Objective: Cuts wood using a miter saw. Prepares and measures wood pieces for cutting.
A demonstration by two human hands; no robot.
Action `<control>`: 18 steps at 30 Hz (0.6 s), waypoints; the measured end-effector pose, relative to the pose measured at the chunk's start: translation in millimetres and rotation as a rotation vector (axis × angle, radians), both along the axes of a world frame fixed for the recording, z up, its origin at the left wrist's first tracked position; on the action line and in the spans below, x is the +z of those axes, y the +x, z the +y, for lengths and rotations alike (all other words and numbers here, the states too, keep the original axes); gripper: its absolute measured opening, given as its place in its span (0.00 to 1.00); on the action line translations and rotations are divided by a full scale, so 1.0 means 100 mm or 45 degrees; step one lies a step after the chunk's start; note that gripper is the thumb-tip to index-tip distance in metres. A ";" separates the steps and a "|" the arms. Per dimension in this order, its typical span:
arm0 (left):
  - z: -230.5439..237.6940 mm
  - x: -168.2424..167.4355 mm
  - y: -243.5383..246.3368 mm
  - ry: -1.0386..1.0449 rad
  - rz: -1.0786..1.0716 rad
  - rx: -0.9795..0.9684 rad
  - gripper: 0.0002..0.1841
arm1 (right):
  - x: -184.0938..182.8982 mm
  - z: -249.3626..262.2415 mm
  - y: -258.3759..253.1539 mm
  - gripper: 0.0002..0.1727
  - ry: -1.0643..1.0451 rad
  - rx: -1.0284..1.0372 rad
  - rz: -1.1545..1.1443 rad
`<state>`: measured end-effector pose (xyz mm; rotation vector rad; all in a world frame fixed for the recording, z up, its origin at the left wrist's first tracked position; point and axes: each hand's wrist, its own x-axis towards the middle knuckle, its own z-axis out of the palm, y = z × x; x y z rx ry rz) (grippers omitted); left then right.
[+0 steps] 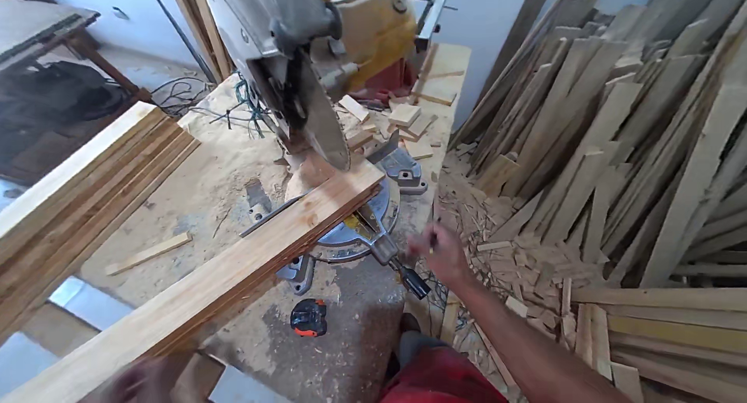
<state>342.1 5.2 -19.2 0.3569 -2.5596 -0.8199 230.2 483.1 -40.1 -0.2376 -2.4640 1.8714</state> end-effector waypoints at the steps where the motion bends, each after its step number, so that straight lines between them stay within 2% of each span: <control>1: 0.38 -0.06 -0.04 0.137 -0.237 -0.232 0.24 | -0.02 0.03 0.21 0.15 0.035 0.174 -0.072; 3: 1.01 -0.41 -0.20 0.207 -0.641 -0.517 0.41 | -0.08 0.06 0.48 0.24 0.000 0.574 -0.117; 4: 1.25 -0.63 -0.27 0.108 -0.736 -0.548 0.48 | -0.11 0.06 0.55 0.28 0.019 0.742 -0.110; 6: 1.50 -0.92 -0.36 -0.135 -0.775 -0.500 0.48 | -0.11 0.00 0.57 0.29 0.145 0.959 -0.163; 8: 1.59 -0.94 -0.44 -0.200 -0.793 -0.397 0.45 | -0.11 -0.05 0.52 0.26 0.243 1.129 -0.152; 9: 1.63 -0.88 -0.45 -0.150 -0.817 -0.335 0.44 | -0.14 -0.06 0.49 0.23 0.268 1.205 -0.090; 11: 1.71 -0.72 -0.43 0.141 -0.842 -0.205 0.44 | -0.18 -0.07 0.44 0.20 0.298 1.322 0.103; 12: 1.78 -0.65 -0.40 0.378 -0.808 -0.162 0.41 | -0.16 -0.07 0.39 0.22 0.334 1.382 0.167; 13: 1.88 -0.60 -0.35 0.665 -0.768 -0.146 0.40 | -0.12 -0.07 0.33 0.27 0.366 1.433 0.230; 15: 2.21 -0.41 -0.24 1.197 -0.730 -0.113 0.46 | -0.09 -0.07 0.26 0.39 0.362 1.457 0.370; 18: 2.91 -0.22 -0.22 1.703 -0.631 -0.073 0.48 | -0.09 -0.03 0.18 0.51 0.322 1.473 0.439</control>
